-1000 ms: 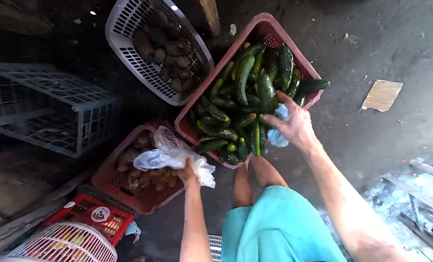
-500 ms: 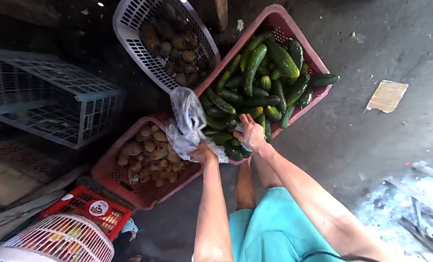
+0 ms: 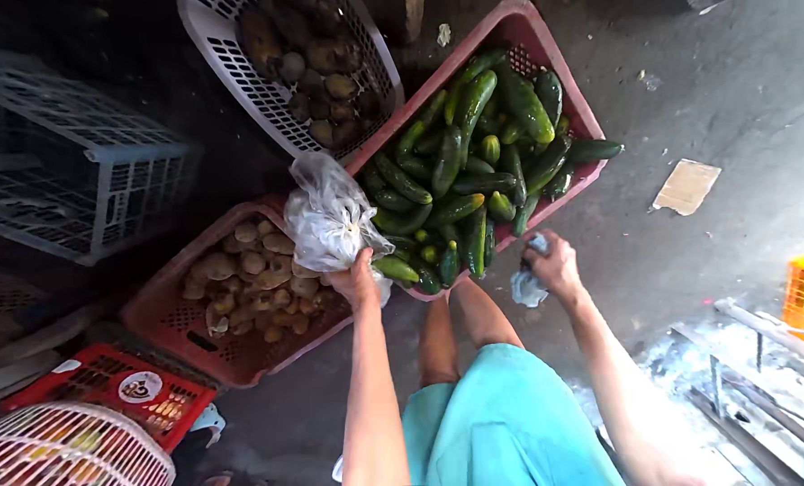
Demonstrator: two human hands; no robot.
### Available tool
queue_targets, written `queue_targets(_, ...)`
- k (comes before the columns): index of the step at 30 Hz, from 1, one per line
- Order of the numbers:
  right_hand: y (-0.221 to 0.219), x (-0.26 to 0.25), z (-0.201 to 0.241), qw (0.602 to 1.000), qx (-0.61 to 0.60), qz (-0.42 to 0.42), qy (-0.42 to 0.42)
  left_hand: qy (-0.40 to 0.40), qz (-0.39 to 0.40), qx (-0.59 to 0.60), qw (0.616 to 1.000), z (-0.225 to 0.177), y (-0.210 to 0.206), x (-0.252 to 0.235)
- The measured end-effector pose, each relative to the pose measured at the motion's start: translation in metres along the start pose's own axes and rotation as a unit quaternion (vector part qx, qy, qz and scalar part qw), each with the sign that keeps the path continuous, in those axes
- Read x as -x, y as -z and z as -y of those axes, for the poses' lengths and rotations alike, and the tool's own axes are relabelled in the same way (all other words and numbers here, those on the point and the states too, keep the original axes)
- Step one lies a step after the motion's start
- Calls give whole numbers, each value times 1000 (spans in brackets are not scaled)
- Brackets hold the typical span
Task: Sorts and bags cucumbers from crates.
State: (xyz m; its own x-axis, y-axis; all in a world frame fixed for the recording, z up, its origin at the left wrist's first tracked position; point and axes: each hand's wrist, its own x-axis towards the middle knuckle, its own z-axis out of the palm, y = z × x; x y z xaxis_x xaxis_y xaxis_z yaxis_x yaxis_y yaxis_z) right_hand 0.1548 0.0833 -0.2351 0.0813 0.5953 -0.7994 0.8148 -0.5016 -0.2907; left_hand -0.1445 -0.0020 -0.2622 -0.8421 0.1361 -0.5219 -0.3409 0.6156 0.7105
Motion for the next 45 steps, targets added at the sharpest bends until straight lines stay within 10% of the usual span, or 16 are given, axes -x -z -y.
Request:
queue_targets(6,-69,14,21,996,45,20,71,-12,127,-240,962,-50,15,-9)
queue_targets(9,-76,-2,56,985,171,36,-14,84,103,-119,984,-49,5,-25)
queue_targets(13,-69,-28,59,982,169,55,-56,22,-3,-58,998,-44,17,-8)
queue_targets(21,-38,38,49,984,-21,63,164,-69,60,-158,983,35,32,100)
queue_targets(25,-10,24,47,973,-39,-43,221,-167,160,-327,916,68,3,134)
queue_targets(31,73,-66,21,977,117,-176,41,-102,176,-620,757,67,-64,110)
queue_targets(36,57,-123,33,990,118,-75,11,-88,168,-552,812,71,-53,107)
queue_targets(41,32,-120,30,985,26,-167,24,-67,121,-304,942,52,-13,110)
queue_targets(45,14,-86,16,960,15,-227,164,-11,180,-305,935,19,-6,109)
